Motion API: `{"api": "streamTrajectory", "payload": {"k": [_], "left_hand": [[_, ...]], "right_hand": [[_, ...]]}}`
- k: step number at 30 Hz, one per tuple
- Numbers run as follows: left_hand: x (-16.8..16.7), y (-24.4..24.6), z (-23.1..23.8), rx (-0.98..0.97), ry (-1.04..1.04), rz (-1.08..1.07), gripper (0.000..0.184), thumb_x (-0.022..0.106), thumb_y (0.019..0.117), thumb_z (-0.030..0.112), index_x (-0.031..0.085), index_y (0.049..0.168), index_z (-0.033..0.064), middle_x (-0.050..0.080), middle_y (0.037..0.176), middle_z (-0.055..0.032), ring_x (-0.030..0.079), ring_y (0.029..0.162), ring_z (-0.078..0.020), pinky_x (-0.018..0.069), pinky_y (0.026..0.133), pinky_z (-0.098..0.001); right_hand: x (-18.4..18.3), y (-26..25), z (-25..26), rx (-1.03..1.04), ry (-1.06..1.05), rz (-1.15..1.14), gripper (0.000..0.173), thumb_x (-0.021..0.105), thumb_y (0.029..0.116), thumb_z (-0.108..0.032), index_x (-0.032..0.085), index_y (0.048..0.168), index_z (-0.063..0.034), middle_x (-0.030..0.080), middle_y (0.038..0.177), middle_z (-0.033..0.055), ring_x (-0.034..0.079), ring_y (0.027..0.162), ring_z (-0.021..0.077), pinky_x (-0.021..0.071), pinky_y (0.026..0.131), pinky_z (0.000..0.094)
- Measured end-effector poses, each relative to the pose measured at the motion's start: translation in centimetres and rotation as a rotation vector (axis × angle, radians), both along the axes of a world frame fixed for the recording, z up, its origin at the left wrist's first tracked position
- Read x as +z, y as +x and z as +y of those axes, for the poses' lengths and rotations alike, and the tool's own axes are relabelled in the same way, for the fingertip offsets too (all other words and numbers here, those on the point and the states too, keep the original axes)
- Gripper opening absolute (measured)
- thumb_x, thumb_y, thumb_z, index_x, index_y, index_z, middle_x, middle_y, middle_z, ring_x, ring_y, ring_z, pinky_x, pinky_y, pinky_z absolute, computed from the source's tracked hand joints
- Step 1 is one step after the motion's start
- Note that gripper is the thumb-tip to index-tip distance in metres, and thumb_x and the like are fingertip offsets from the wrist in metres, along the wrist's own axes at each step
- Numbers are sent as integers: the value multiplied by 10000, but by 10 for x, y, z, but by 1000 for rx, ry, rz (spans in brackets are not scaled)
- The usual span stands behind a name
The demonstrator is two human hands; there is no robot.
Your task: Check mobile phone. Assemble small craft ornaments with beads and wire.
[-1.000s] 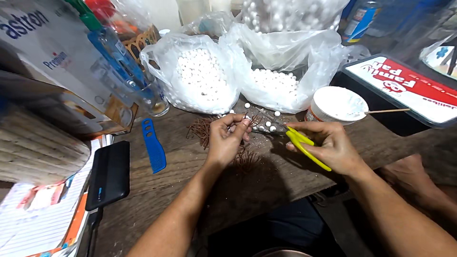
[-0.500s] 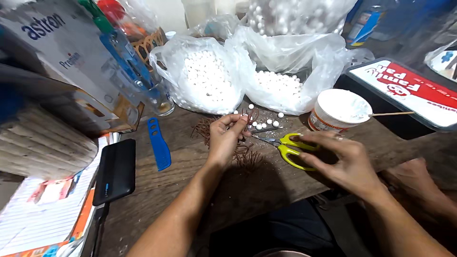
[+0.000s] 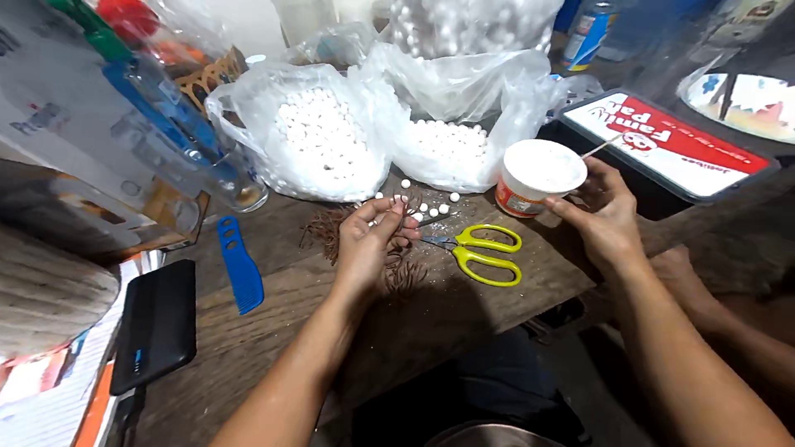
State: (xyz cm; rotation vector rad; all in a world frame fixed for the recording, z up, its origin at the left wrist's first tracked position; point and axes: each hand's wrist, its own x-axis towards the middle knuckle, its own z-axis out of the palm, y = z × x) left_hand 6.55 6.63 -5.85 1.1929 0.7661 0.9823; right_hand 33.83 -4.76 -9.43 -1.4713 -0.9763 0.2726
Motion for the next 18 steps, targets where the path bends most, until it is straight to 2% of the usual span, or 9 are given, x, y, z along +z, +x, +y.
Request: {"api": "streamTrajectory", "payload": {"k": [1,4,6,8,10,12,13,15,18], "left_hand": [[1,2,-2,-10,-9,0,157,503,1063,34,653,1107,41,717,810,-16,683,664,-73,579,629,-203],[6,11,-6,-42,-40,-18,188,489,1067,33,676,1057,47,723,827,-17,690,683,-80,592,661,-215],[8,17,-6,-71,-56,-30,205,472,1072,36,671,1023,43,727,825,-30,700,701,-92,597,682,-226],[7,20,-6,-82,-72,-35,223,455,1075,38,670,1016,35,727,826,-37,699,706,-92,597,691,-228],[5,23,-6,-75,-99,-36,232,456,1071,27,678,1005,17,727,836,-44,701,713,-97,598,699,-230],[6,25,-8,-62,-124,-18,228,471,1067,20,680,975,9,730,828,-43,705,710,-96,602,708,-230],[7,25,-8,-56,-130,-9,227,483,1064,19,687,964,11,731,824,-39,705,709,-91,603,707,-228],[10,24,-9,-44,-142,5,222,501,1058,20,697,953,18,735,811,-36,704,691,-87,600,680,-221],[9,23,-9,-41,-139,1,201,516,1053,22,695,962,15,747,822,-47,711,681,-95,599,652,-221]], "right_hand": [[0,-1,1,10,-5,5,782,783,806,-29,375,1472,-3,578,1239,73,648,990,36,562,824,194],[0,-7,2,59,-35,-25,755,795,801,-90,428,1456,-19,604,1236,68,649,992,42,562,830,206],[-1,-9,1,103,-52,-60,741,794,790,-180,465,1433,-16,623,1238,53,641,1028,40,552,854,217],[0,-3,0,103,-42,-99,690,722,863,-298,492,1442,-1,626,1272,60,627,1051,35,535,874,227],[6,2,3,45,13,-126,547,610,990,-291,514,1427,23,638,1154,38,594,880,-6,506,773,187],[14,6,8,35,119,-134,357,557,1034,-201,591,1320,10,622,916,-70,546,708,-60,480,662,126],[18,6,10,52,169,-135,268,548,1039,-158,639,1244,-12,632,877,-100,538,673,-70,471,634,114],[28,5,8,88,226,-182,172,558,1027,-100,697,1108,-38,671,894,-109,563,676,-69,492,634,119],[41,7,-4,124,262,-254,131,575,1020,-110,705,1034,-96,697,920,-121,635,725,-40,558,671,153]]}}
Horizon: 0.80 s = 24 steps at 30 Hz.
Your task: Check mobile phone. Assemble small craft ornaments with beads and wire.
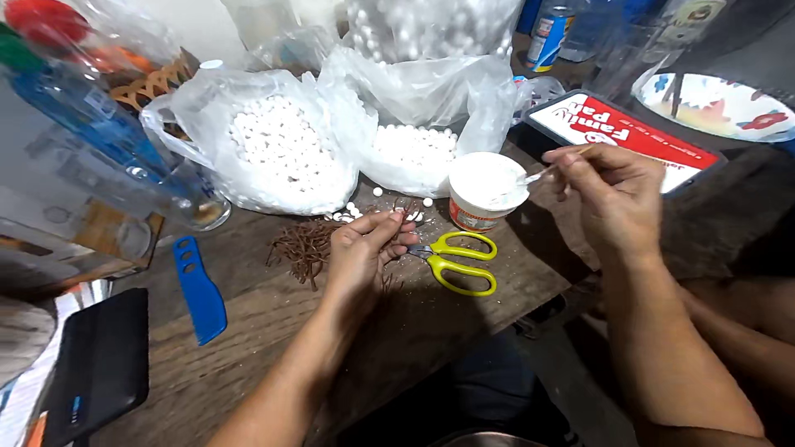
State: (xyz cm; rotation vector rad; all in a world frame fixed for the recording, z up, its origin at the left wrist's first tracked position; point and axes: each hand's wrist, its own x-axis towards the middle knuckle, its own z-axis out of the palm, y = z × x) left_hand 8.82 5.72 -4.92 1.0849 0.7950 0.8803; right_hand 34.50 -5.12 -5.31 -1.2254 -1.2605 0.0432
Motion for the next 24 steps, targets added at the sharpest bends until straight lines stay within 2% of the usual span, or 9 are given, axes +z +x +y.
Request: {"api": "streamTrajectory", "payload": {"k": [4,8,13,19,24], "left_hand": [[-4,-2,1,9,11,-13,194,536,1039,5,710,954,7,758,841,-55,726,707,-103,599,647,-222],[-7,-7,-1,2,25,-22,179,557,1017,-28,708,929,10,760,826,-65,723,681,-97,598,628,-218],[-9,-9,-3,-1,89,-11,167,577,1001,-45,702,905,9,752,776,-55,706,627,-93,594,604,-219],[-12,-10,-5,-17,180,-12,144,611,979,-45,710,894,16,741,753,-45,692,610,-81,589,598,-212],[-11,-10,-7,-14,194,-2,137,623,975,-44,707,883,11,739,740,-34,684,592,-68,584,583,-204]], "right_hand": [[3,11,-14,-59,125,93,193,520,1035,-85,707,1025,-134,729,887,-116,688,721,15,602,680,203],[-10,14,-10,-84,124,416,304,374,1067,-50,664,995,-107,737,809,-73,695,665,42,602,645,206],[-9,11,-8,-14,97,748,378,304,1109,-143,650,956,-133,704,775,-64,663,666,27,561,637,171],[3,-35,-4,179,72,765,424,288,1101,-111,676,931,-116,713,765,-47,669,658,20,563,631,150],[5,-48,2,220,43,718,435,282,1093,-98,688,936,-101,718,770,-38,671,654,28,570,633,158]]}}
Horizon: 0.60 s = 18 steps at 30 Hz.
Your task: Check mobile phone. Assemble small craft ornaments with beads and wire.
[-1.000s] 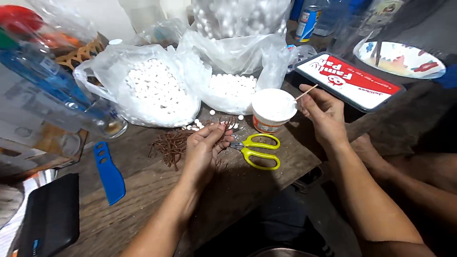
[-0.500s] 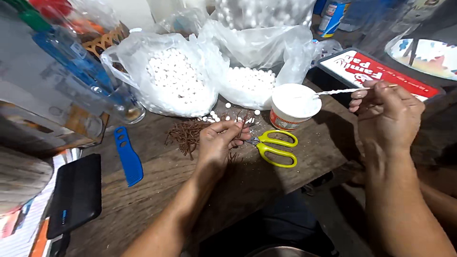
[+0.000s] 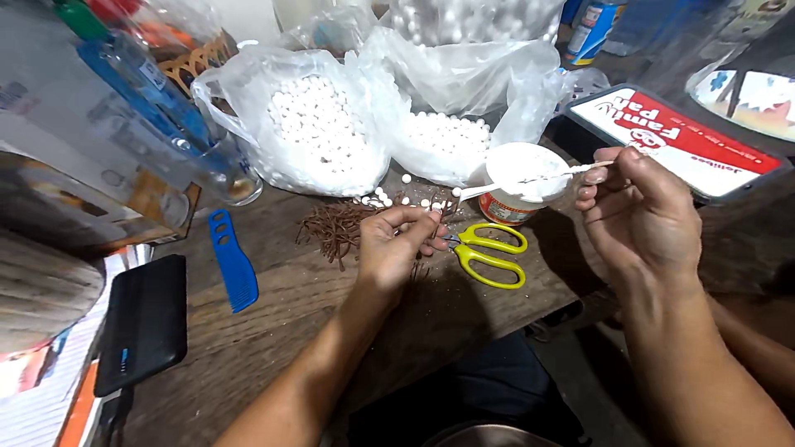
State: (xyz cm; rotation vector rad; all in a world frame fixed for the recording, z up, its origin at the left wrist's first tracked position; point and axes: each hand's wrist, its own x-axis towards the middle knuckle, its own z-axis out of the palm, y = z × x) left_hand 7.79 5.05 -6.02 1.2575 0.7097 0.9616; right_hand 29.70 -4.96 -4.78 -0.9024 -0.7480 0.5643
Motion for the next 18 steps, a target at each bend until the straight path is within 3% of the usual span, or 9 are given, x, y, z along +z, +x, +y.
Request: {"api": "streamTrajectory", "payload": {"k": [18], "left_hand": [[-1,0,0,4,42,3,141,634,963,-56,708,863,12,732,726,-27,675,584,-59,580,578,-198]], "right_hand": [[-3,-1,6,-39,0,-104,391,315,1063,-52,675,920,-105,728,767,-35,680,637,41,584,635,182]]}}
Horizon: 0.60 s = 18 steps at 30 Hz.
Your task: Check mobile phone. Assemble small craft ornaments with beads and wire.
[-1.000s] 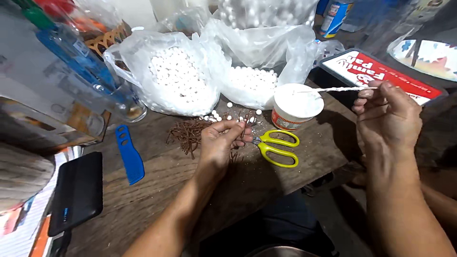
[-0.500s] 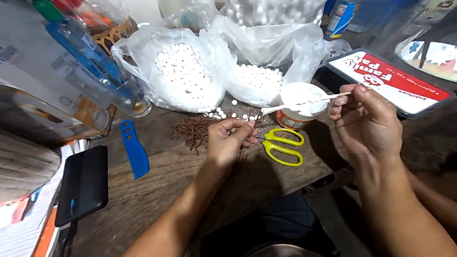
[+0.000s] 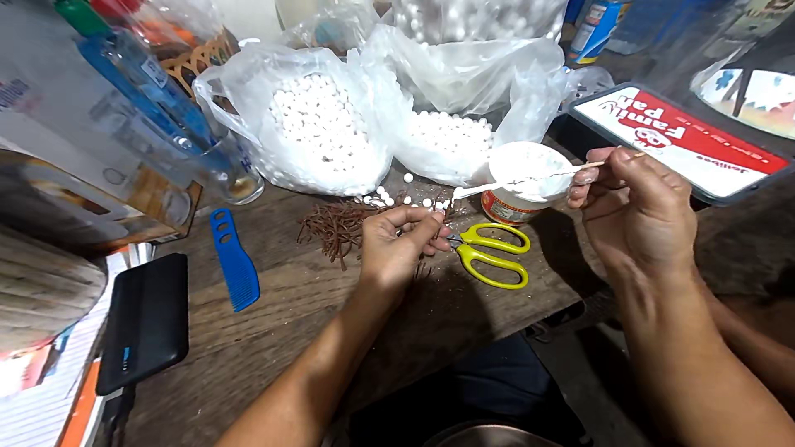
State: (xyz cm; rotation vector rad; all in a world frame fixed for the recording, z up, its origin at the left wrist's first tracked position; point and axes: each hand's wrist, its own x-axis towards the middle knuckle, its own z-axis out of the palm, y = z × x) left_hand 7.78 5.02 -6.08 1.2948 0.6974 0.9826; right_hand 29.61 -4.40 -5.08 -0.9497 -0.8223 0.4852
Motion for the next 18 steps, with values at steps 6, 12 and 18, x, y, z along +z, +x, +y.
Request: {"api": "streamTrajectory", "payload": {"k": [6,12,18], "left_hand": [[-1,0,0,8,3,-1,132,640,960,-55,710,867,7,729,726,-28,674,585,-60,579,577,-194],[0,1,0,6,-3,7,137,638,961,-58,706,860,6,731,718,-33,680,582,-67,583,574,-203],[-1,0,0,14,14,7,132,633,963,-54,708,875,9,732,721,-23,674,584,-58,582,580,-203]], "right_hand": [[0,-2,-4,-10,3,-27,389,329,1057,-60,688,922,-118,728,767,-46,681,642,38,586,635,185],[1,-2,-2,-11,9,-41,372,327,1059,-58,674,934,-112,725,770,-47,682,649,39,588,645,188],[-1,-2,-2,-11,2,-36,388,328,1057,-51,689,928,-114,730,767,-50,684,648,38,589,643,195]]}}
